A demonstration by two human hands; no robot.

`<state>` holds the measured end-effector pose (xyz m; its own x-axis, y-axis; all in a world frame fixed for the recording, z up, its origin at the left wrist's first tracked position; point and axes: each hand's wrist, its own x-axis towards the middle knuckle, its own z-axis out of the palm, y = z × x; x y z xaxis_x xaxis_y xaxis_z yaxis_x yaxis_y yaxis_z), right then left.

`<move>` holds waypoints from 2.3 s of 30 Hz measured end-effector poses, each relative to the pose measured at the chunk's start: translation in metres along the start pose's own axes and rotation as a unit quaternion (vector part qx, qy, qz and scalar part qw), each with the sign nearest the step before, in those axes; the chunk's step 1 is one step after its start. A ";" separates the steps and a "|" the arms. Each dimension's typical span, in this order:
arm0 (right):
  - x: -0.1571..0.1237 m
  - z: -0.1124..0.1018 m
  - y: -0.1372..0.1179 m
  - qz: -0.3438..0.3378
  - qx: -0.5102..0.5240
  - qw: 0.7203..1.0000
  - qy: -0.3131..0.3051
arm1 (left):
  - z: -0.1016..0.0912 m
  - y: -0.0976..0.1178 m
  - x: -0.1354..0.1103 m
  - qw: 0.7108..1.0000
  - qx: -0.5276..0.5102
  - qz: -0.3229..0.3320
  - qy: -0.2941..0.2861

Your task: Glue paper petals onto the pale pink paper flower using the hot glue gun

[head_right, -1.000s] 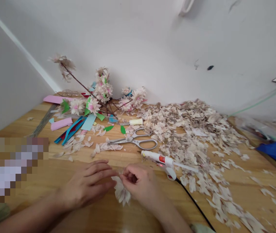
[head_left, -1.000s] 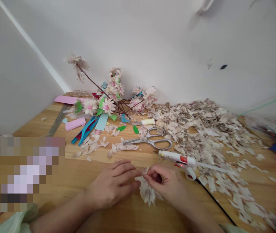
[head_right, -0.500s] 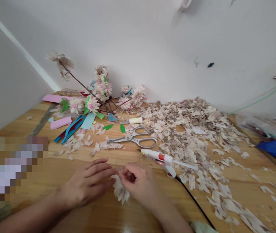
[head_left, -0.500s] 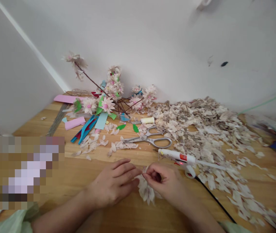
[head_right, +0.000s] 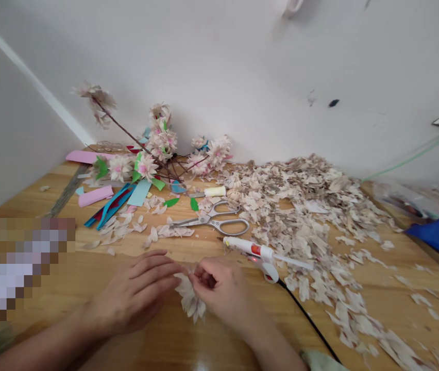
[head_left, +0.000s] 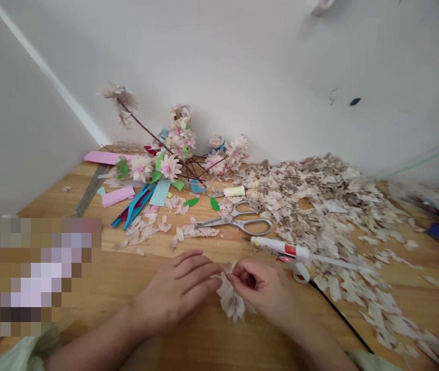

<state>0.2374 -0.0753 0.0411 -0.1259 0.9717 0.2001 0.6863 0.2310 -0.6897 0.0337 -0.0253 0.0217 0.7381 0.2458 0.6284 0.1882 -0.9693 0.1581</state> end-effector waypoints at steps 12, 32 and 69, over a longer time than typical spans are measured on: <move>0.002 -0.001 0.006 0.040 0.022 0.998 -0.036 | -0.001 0.002 -0.004 0.983 -0.167 -0.047 -0.064; -0.001 0.000 0.005 0.013 0.059 0.998 -0.030 | -0.001 0.002 -0.005 0.984 -0.139 -0.033 -0.106; 0.000 0.001 0.005 -0.050 0.026 0.998 0.016 | 0.001 0.000 -0.005 0.990 -0.097 -0.032 -0.095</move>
<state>0.2399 -0.0737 0.0365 -0.1677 0.9417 0.2918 0.6326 0.3297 -0.7008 0.0307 -0.0261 0.0180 0.8405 0.2839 0.4615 0.1229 -0.9294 0.3480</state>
